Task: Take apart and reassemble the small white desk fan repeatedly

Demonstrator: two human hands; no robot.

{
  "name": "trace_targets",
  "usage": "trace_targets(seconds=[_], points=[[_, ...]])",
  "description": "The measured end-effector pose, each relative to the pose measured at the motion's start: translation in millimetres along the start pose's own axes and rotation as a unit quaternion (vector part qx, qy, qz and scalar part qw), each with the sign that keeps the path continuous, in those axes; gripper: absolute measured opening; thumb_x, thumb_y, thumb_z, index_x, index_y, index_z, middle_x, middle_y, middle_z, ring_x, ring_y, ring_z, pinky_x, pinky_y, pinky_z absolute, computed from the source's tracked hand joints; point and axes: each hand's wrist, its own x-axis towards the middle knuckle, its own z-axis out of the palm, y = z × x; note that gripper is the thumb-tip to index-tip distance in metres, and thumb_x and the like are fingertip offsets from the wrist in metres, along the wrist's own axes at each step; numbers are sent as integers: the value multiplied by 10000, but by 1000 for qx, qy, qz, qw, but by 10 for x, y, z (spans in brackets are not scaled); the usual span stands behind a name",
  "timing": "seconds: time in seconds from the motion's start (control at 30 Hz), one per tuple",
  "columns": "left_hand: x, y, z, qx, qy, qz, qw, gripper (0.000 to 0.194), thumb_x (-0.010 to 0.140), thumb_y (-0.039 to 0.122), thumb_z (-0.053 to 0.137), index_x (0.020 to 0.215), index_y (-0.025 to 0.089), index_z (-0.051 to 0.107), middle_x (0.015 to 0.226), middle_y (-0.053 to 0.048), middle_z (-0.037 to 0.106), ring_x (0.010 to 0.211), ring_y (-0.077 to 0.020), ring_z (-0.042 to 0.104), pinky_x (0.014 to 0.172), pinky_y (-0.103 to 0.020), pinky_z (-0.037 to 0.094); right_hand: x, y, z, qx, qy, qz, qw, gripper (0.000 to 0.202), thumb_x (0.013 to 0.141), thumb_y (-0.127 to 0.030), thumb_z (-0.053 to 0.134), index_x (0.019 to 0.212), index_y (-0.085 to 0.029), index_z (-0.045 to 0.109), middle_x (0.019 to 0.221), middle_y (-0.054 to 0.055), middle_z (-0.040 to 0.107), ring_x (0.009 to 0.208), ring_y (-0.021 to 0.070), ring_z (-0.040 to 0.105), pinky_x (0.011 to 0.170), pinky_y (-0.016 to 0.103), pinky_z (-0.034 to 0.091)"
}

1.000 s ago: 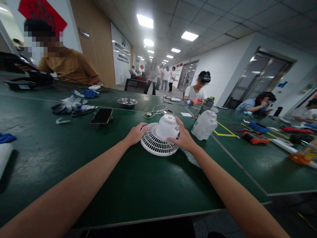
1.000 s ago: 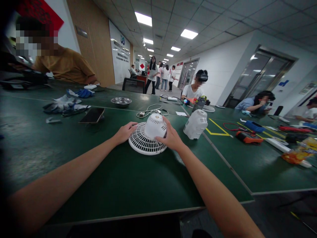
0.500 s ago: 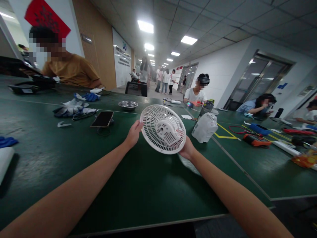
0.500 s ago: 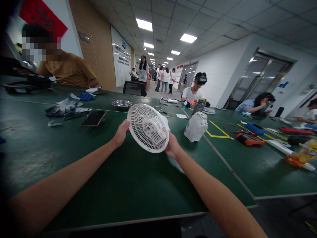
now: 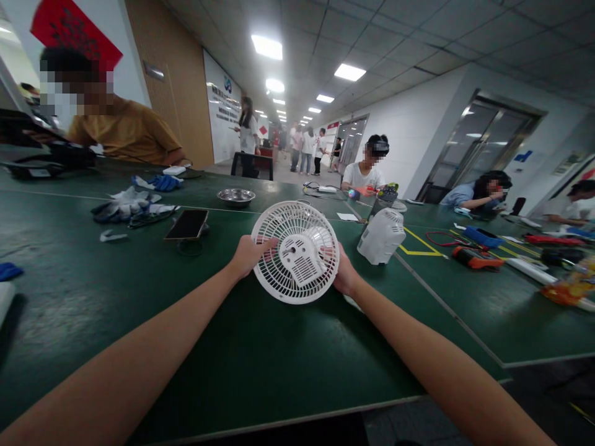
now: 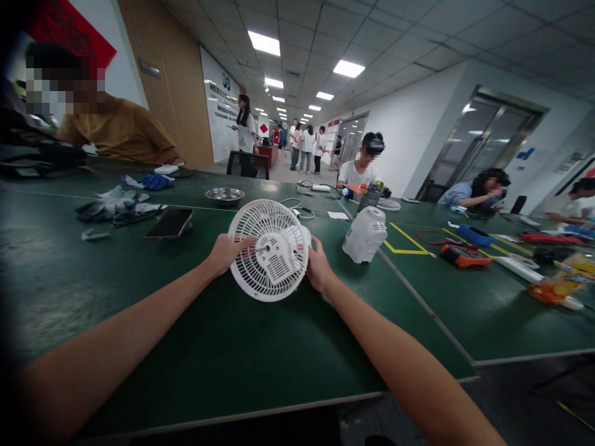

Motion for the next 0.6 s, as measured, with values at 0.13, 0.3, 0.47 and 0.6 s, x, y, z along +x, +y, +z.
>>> trace_targets(seconds=[0.13, 0.3, 0.47, 0.6], points=[[16, -4, -26, 15, 12, -12, 1000, 341, 670, 368, 822, 822, 78, 726, 716, -98, 732, 607, -208, 687, 564, -324, 576, 138, -152, -366, -161, 145, -73, 973, 740, 760, -441, 653, 1383, -285, 284, 988, 33, 639, 789, 232, 661, 715, 426, 558], [107, -87, -134, 21, 21, -54, 998, 394, 655, 381, 832, 890, 85, 723, 802, -129, 750, 688, -249, 717, 624, -378, 594, 171, -346, -760, -565, 185, -198, 779, 711, 653, -393, 745, 1295, -257, 472, 1125, 90, 558, 1030, 307, 574, 941, 498, 444], [137, -107, -181, 6, 27, -60, 998, 371, 662, 360, 833, 880, 82, 718, 775, -129, 746, 667, -239, 714, 634, -379, 591, 183, -361, -795, -637, 154, -210, 726, 547, 728, -370, 680, 1235, -237, 523, 1100, 97, 534, 984, 278, 566, 931, 458, 439], [128, -98, -175, -7, 13, -64, 998, 363, 665, 348, 835, 882, 81, 718, 787, -127, 747, 684, -236, 715, 654, -375, 588, 163, -582, -863, -609, 257, -338, 670, 528, 754, -317, 639, 1248, -201, 493, 1236, 131, 502, 1193, 299, 449, 1052, 476, 338]])
